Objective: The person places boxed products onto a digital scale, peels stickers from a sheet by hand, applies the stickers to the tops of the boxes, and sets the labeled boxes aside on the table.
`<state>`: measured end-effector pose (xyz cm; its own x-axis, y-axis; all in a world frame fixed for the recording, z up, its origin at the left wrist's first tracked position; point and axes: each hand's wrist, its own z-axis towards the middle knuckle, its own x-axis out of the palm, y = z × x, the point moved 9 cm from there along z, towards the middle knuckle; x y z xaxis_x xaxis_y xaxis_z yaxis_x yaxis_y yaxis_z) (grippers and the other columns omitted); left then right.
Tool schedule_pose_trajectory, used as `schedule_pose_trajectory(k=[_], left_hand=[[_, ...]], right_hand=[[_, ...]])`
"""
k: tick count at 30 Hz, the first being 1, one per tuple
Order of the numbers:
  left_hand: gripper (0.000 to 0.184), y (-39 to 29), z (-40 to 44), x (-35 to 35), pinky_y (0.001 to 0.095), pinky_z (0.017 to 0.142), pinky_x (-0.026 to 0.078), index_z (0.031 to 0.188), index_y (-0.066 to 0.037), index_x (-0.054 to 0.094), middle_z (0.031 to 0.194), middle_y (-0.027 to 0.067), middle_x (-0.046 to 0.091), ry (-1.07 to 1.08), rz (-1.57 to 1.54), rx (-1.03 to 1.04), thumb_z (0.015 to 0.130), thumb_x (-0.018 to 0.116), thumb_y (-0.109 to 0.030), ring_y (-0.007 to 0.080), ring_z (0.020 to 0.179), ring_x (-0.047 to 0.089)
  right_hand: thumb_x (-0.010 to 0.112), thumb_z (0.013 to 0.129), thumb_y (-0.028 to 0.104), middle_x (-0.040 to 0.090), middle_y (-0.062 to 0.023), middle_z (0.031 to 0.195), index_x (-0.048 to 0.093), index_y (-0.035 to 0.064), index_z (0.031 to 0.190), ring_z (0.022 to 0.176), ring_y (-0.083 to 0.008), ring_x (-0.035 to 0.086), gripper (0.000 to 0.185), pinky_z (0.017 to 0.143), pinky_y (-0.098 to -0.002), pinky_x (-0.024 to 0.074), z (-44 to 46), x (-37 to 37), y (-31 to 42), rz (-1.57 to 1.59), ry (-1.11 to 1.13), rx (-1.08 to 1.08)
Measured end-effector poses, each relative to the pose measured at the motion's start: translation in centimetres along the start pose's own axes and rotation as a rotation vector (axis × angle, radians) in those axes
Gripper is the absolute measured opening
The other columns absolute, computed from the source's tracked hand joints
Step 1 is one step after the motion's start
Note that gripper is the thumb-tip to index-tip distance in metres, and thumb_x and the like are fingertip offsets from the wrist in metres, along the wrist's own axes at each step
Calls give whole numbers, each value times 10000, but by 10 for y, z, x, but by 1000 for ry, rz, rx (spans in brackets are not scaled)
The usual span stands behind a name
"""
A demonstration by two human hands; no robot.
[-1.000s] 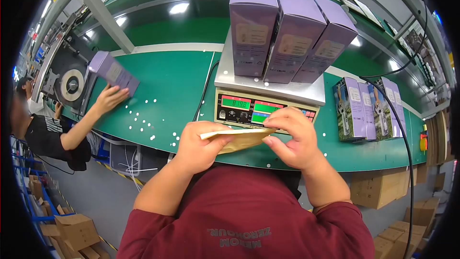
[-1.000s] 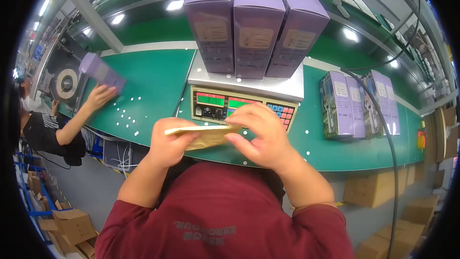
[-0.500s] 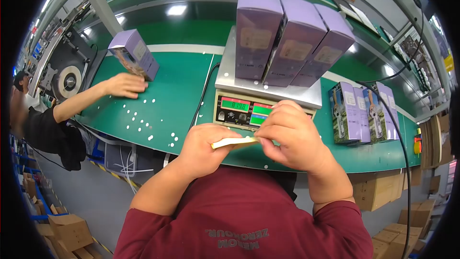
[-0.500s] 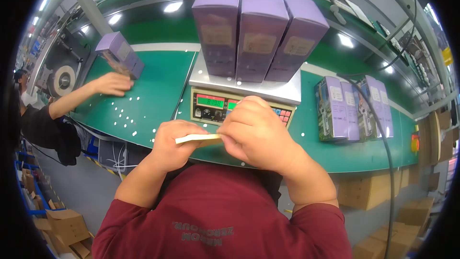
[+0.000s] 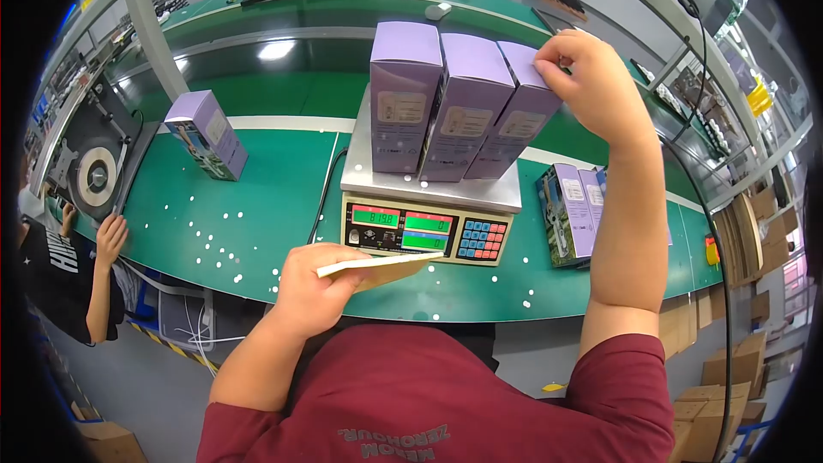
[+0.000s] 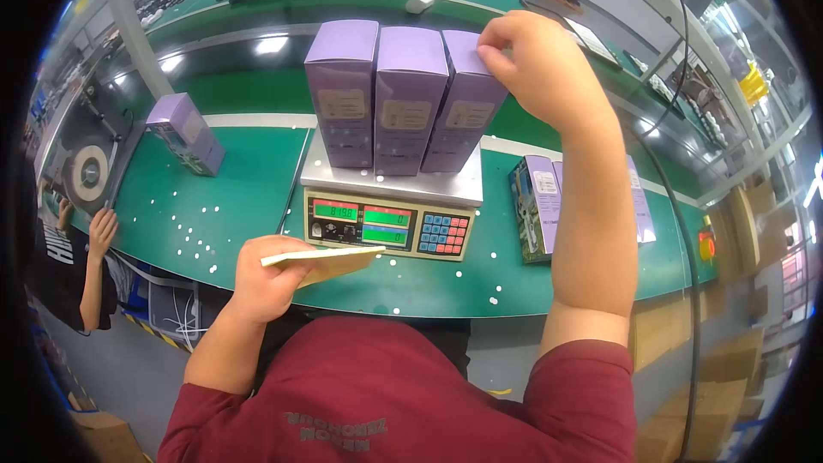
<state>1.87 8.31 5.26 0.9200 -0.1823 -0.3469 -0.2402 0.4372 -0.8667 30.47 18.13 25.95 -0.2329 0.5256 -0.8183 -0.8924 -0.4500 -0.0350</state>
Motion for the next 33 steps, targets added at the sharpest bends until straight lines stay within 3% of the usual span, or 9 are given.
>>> schedule_pose_trajectory(k=[3, 10, 15, 20, 22, 26, 31, 33], left_hand=[[91, -1, 3, -4, 353, 718, 575, 930, -6, 762, 884, 140, 774, -15, -17, -8, 846, 726, 0, 278, 775, 742], [136, -9, 11, -1, 364, 738, 580, 954, -21, 772, 899, 133, 771, 5, -30, 18, 838, 721, 28, 282, 813, 745], [172, -12, 12, 2, 367, 744, 582, 976, -30, 778, 909, 132, 769, 0, 0, 61, 826, 729, 38, 282, 826, 744], [176, -11, 5, -1, 361, 738, 582, 973, -31, 774, 909, 134, 768, -17, -20, 120, 817, 731, 38, 282, 816, 742], [146, -11, 6, -3, 361, 727, 583, 936, -24, 763, 897, 136, 765, -44, -27, 116, 808, 725, 36, 288, 801, 742], [156, -11, 6, -4, 348, 717, 579, 930, -20, 765, 905, 128, 768, -33, -20, 62, 796, 722, 47, 271, 794, 740], [136, -10, 4, -10, 333, 707, 572, 924, -14, 766, 898, 121, 768, -47, -59, 27, 809, 719, 42, 247, 777, 735], [115, -4, 2, -14, 323, 698, 567, 921, -7, 764, 889, 119, 766, -80, -105, -2, 823, 723, 35, 229, 769, 730]], right_hand=[[710, 863, 43, 671, -107, 919, 716, -15, 928, 889, -266, 642, 87, 794, -359, 512, -16, -8, 7, 341, -4, 11], [810, 712, 16, 659, -73, 919, 734, 58, 887, 886, -275, 624, 195, 816, -384, 490, -82, 31, 147, 520, 115, -254], [820, 673, 8, 650, -60, 878, 724, 83, 846, 853, -295, 611, 212, 786, -417, 483, -92, 62, 169, 511, 169, -371], [805, 674, -11, 658, -57, 854, 714, 79, 816, 829, -285, 613, 192, 783, -411, 484, -82, 54, 163, 529, 162, -393], [781, 701, -21, 665, -63, 828, 713, 67, 796, 802, -277, 616, 146, 772, -402, 488, -64, 24, 144, 383, -111, -376], [739, 791, 23, 676, -96, 839, 717, 15, 825, 817, -283, 646, 41, 775, -369, 508, -12, -14, 96, 62, -389, -228], [728, 825, 35, 682, -100, 871, 724, 5, 868, 827, -283, 656, 53, 779, -361, 514, 24, 6, 76, -92, -211, -240], [727, 834, 34, 675, -103, 882, 729, 1, 896, 839, -282, 650, 70, 781, -367, 512, 21, 4, 67, 132, -36, -149]])
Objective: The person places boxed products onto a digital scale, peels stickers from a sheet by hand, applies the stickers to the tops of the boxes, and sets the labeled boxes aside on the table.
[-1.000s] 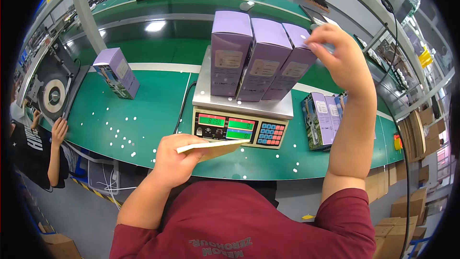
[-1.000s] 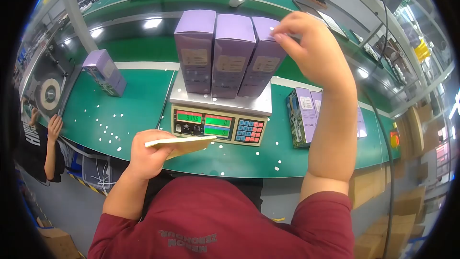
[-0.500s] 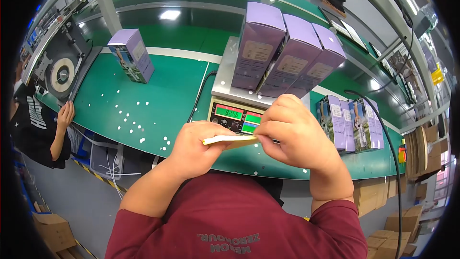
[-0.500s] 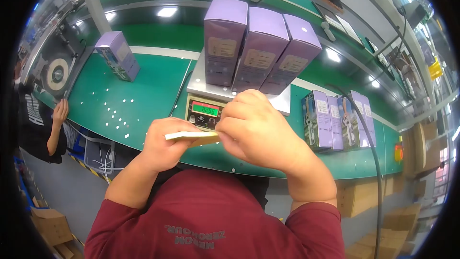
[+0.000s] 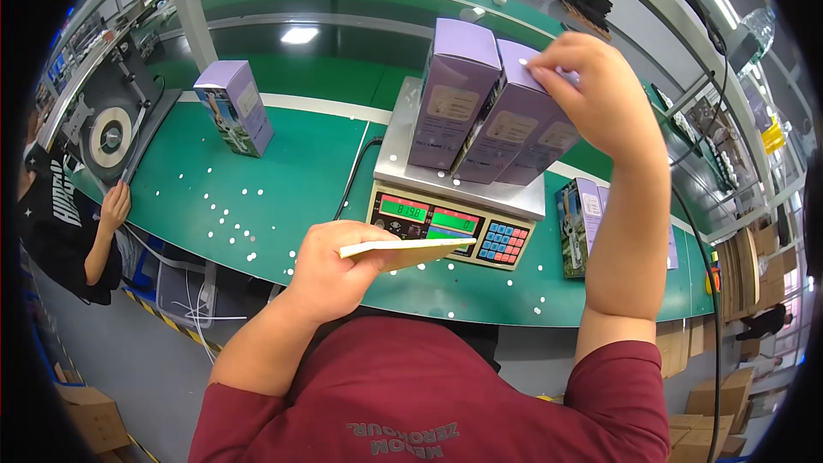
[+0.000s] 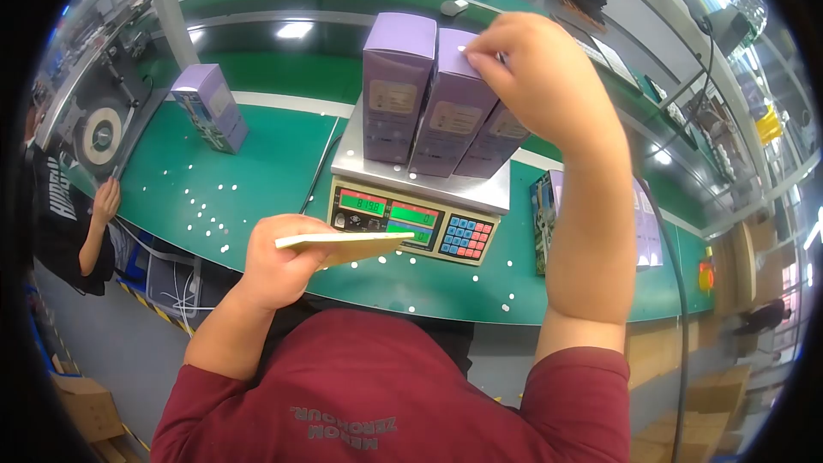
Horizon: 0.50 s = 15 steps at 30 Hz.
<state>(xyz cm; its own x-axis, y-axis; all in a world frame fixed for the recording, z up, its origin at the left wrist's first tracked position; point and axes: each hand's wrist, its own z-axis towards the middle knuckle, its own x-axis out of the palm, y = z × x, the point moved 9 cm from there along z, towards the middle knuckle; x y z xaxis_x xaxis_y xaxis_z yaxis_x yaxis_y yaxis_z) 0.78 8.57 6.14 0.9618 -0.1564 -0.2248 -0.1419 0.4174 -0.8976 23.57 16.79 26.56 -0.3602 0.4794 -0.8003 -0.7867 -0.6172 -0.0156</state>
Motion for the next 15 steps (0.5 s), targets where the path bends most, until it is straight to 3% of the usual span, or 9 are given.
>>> schedule_pose_trajectory(k=[2, 5, 7, 15], left_hand=[[104, 4, -2, -4, 318, 693, 564, 919, -4, 764, 885, 119, 765, -28, -25, -20, 830, 725, 32, 219, 765, 727], [96, -4, 1, -9, 312, 670, 560, 927, 4, 762, 877, 120, 759, -40, 41, 64, 841, 732, 38, 207, 748, 721], [95, -3, 2, -10, 311, 660, 558, 927, 6, 761, 874, 121, 757, -38, 35, 46, 841, 733, 38, 207, 740, 719], [93, -8, 4, -7, 311, 627, 550, 933, 9, 754, 862, 129, 749, -7, 18, 74, 849, 729, 39, 217, 705, 712]], right_hand=[[726, 839, 33, 672, -105, 888, 732, -2, 909, 846, -282, 648, 79, 782, -370, 511, -12, 5, 10, 120, 84, 45], [765, 799, 42, 658, -95, 879, 739, 9, 919, 861, -277, 631, 127, 784, -386, 500, -41, 4, 45, 124, -26, 37], [807, 736, 44, 638, -78, 840, 738, 29, 888, 846, -273, 615, 168, 790, -410, 492, -58, 28, 88, 345, 85, -169], [828, 679, 38, 647, -75, 826, 710, 60, 794, 827, -288, 602, 166, 823, -429, 487, -72, 66, 115, 380, 235, -297]])
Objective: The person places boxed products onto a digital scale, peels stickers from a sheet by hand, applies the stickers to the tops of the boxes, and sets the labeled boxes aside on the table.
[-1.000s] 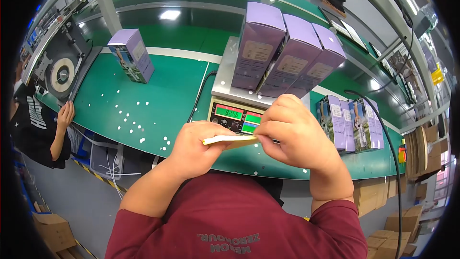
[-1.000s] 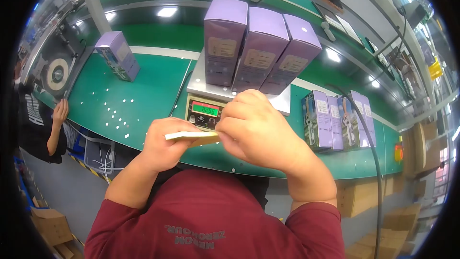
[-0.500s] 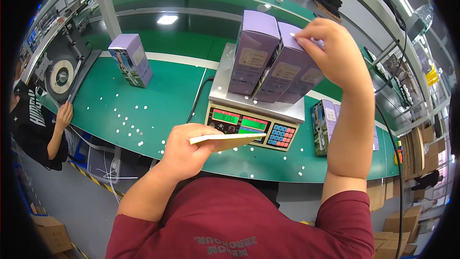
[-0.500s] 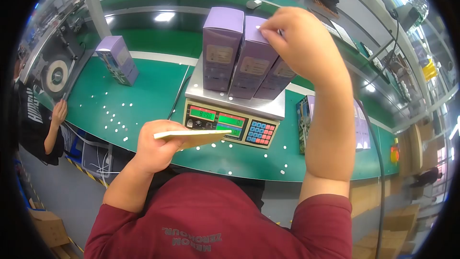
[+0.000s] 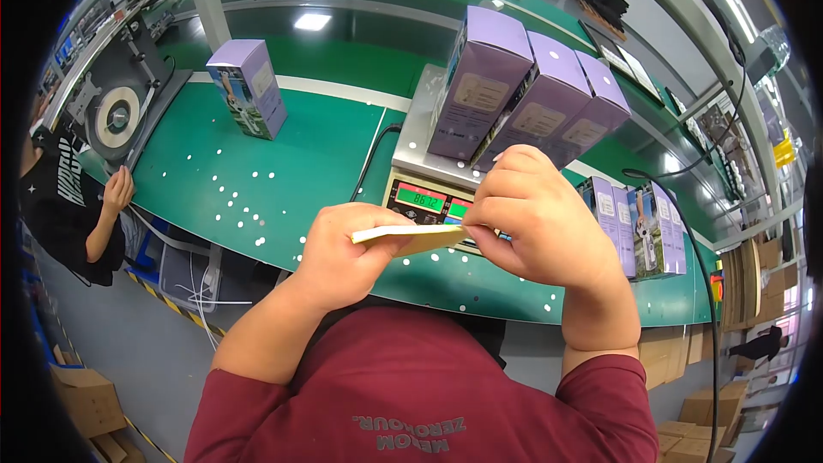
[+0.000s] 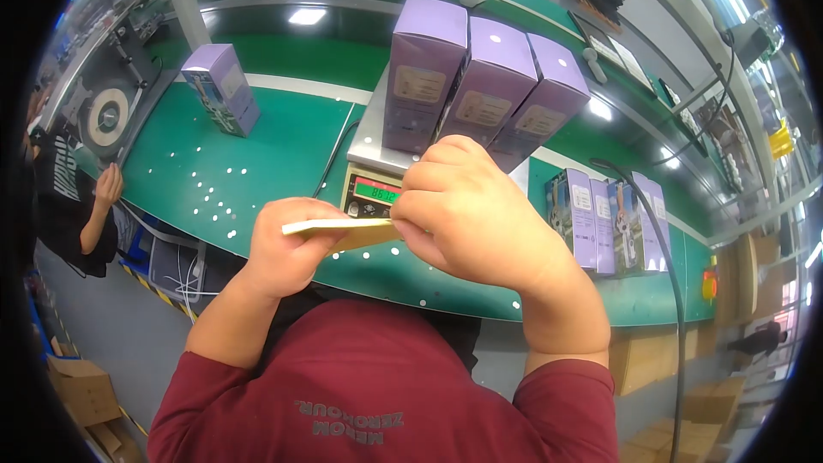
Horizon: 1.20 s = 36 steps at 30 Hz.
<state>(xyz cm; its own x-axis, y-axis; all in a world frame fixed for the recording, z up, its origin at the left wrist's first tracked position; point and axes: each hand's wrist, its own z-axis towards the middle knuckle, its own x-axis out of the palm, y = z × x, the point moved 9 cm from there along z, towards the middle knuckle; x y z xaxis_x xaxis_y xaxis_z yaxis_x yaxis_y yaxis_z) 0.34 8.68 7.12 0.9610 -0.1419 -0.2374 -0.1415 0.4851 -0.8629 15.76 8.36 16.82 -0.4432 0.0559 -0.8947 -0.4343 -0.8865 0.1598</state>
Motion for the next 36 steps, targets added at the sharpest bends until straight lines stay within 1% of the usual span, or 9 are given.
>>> schedule_pose_trajectory(k=[5, 9, 11, 15, 18, 23, 26, 29, 36], left_hand=[[101, 1, -6, -2, 319, 644, 557, 934, 3, 749, 865, 133, 750, -8, 16, 27, 844, 721, 40, 234, 715, 717], [116, 2, -12, 5, 335, 685, 569, 934, 1, 746, 876, 141, 754, 9, 31, 25, 826, 717, 33, 261, 748, 731], [122, 2, -17, 10, 341, 700, 573, 934, 1, 745, 881, 145, 755, 26, 39, 17, 819, 715, 30, 271, 761, 735], [129, 11, -27, 19, 353, 738, 580, 922, 3, 745, 896, 156, 759, 84, 17, -83, 799, 711, 19, 293, 797, 744], [104, 19, -33, 17, 342, 737, 576, 905, 9, 745, 900, 143, 764, 71, 34, -97, 806, 715, 8, 262, 800, 744], [130, 32, -44, 11, 341, 748, 571, 952, -6, 766, 896, 141, 763, 95, 33, -204, 833, 714, 2, 258, 831, 741], [94, 43, -50, 15, 319, 737, 562, 903, 20, 743, 885, 115, 763, 97, 94, -278, 811, 725, 15, 200, 804, 729], [101, 47, -52, 31, 317, 740, 561, 904, 16, 744, 871, 117, 757, 137, 97, -246, 803, 731, 20, 203, 798, 726], [108, 49, -54, 45, 313, 744, 558, 903, 18, 743, 855, 115, 751, 187, 54, -183, 797, 731, 30, 206, 790, 718]], right_hand=[[817, 681, 34, 651, -72, 833, 695, 46, 772, 826, -285, 605, 153, 826, -433, 492, 10, -17, -4, -10, -43, -35], [788, 719, 42, 657, -71, 833, 703, 36, 788, 842, -292, 616, 110, 845, -431, 503, 34, -76, -29, -294, -304, 15], [757, 769, 63, 679, -84, 856, 709, 34, 807, 879, -303, 632, 68, 856, -417, 511, 52, -91, -49, -553, -315, 34], [740, 829, 108, 691, -102, 868, 740, 40, 831, 908, -336, 634, 68, 871, -414, 512, 79, -91, -82, -625, -165, 60], [762, 862, 190, 723, -146, 1022, 768, 54, 1052, 1025, -365, 654, 234, 940, -418, 516, 80, -84, -101, -500, 82, 173], [809, 853, 342, 696, -193, 1232, 642, 69, 1370, 1164, -380, 646, 607, 1021, -430, 505, 35, -131, -105, -415, -7, 221], [850, 799, 465, 629, -220, 1383, 461, 60, 1529, 1252, -376, 621, 921, 1059, -442, 494, 15, -102, -138, -332, 425, 540], [856, 779, 510, 639, -213, 1369, 448, 45, 1528, 1231, -386, 626, 971, 1047, -448, 497, 14, -97, -150, -410, 430, 597], [910, 712, 430, 679, -214, 1299, 482, 33, 1501, 1167, -377, 662, 981, 1018, -433, 517, -21, -130, -143, -379, 503, 584]])
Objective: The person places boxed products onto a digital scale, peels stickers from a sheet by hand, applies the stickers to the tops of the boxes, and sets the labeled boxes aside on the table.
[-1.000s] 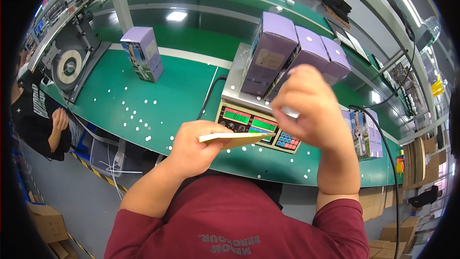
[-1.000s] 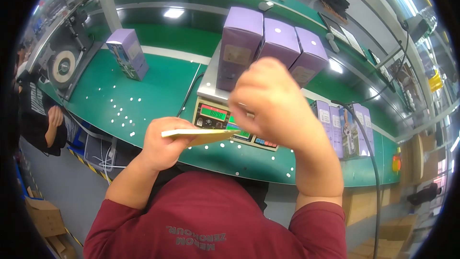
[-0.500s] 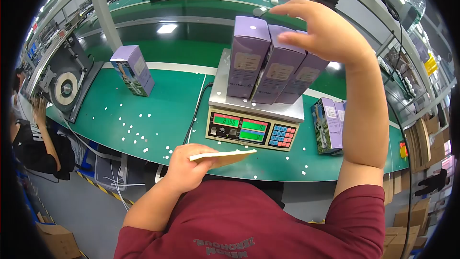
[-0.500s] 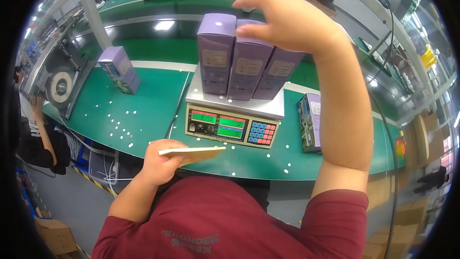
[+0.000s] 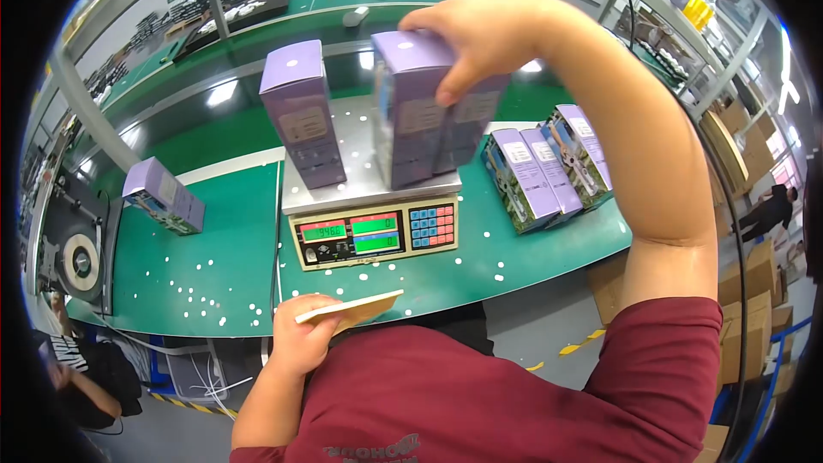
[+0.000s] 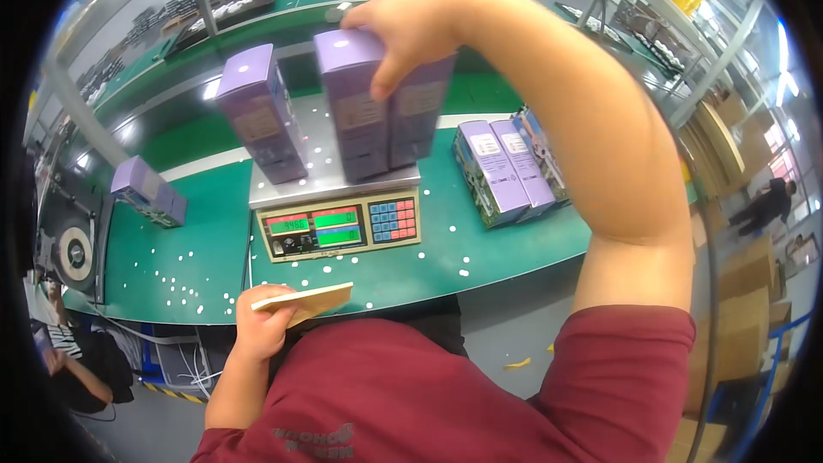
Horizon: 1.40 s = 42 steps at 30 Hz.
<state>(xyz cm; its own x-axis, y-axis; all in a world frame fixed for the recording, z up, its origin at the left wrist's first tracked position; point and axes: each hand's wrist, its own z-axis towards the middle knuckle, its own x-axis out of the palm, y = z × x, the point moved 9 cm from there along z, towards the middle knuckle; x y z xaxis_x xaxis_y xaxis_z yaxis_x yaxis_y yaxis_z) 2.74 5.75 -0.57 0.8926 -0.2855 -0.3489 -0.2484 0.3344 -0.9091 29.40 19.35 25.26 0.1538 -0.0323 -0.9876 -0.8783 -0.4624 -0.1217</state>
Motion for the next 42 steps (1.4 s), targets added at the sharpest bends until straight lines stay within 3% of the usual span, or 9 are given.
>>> schedule_pose_trajectory(k=[7, 13, 18, 21, 24, 29, 31, 37, 42], left_hand=[[105, 4, 7, 31, 316, 778, 560, 908, 30, 742, 914, 118, 763, 182, -135, -175, 808, 716, 50, 212, 826, 722], [127, -93, 82, 161, 425, 1114, 447, 1016, -87, 777, 1344, 214, 658, 655, -88, 355, 896, 736, -79, 373, 1496, 409], [114, -109, 141, 247, 429, 1168, 385, 996, -74, 766, 1544, 374, 409, 670, -199, 211, 895, 759, -127, 414, 1577, 206], [122, -112, 143, 260, 434, 1180, 376, 1005, -73, 764, 1434, 323, 545, 662, -158, 223, 905, 764, -143, 394, 1580, 209], [120, -105, 138, 268, 444, 1182, 376, 1005, -73, 762, 1371, 296, 617, 681, -180, 188, 911, 765, -147, 391, 1582, 207], [96, -99, 129, 274, 463, 1158, 403, 993, -73, 758, 1352, 271, 637, 712, -219, 201, 914, 755, -129, 400, 1554, 279], [92, -101, 124, 267, 465, 1149, 413, 991, -74, 757, 1349, 260, 643, 704, -213, 231, 915, 751, -124, 397, 1540, 318], [220, -68, 54, 167, 426, 989, 546, 1005, -63, 757, 1258, 195, 715, 857, -113, 239, 827, 676, 38, 382, 1189, 678], [177, 5, 26, 138, 367, 937, 567, 967, -10, 774, 1191, 192, 744, 739, -293, -148, 853, 661, 65, 293, 1081, 726]], right_hand=[[948, 691, 359, 699, -173, 1272, 509, 31, 1485, 1151, -280, 676, 965, 1000, -404, 532, -67, 33, -118, 264, 395, 198], [910, 788, 322, 714, -121, 1262, 559, 56, 1466, 1136, -222, 675, 808, 1000, -387, 540, -86, 130, -159, 730, 752, 444], [845, 851, 372, 727, -117, 1245, 647, 60, 1381, 1087, -221, 697, 646, 960, -388, 553, -77, 136, -182, 562, 549, 412], [805, 884, 403, 731, -134, 1242, 686, 51, 1325, 1066, -246, 713, 577, 944, -397, 557, -86, 149, -179, 332, 456, 401], [722, 948, 374, 725, -174, 1241, 704, 38, 1273, 1078, -305, 712, 468, 952, -400, 548, -90, 144, -191, 303, -85, 477], [687, 973, 302, 685, -198, 1313, 691, 38, 1277, 1197, -337, 663, 402, 1027, -402, 511, -101, 173, -158, 144, -206, 357], [658, 988, 239, 597, -211, 1449, 614, 24, 1386, 1358, -323, 566, 455, 1131, -405, 437, -131, 119, -96, 274, -712, 181], [475, 1100, 334, 212, -220, 1706, 187, 41, 1649, 1584, -327, 220, 686, 1272, -489, 168, -180, 186, 51, 1522, -799, -270], [269, 1128, 503, 150, -173, 1731, 100, 52, 1668, 1601, -311, 145, 724, 1281, -465, 122, -115, 321, -31, 1915, -781, 418]])
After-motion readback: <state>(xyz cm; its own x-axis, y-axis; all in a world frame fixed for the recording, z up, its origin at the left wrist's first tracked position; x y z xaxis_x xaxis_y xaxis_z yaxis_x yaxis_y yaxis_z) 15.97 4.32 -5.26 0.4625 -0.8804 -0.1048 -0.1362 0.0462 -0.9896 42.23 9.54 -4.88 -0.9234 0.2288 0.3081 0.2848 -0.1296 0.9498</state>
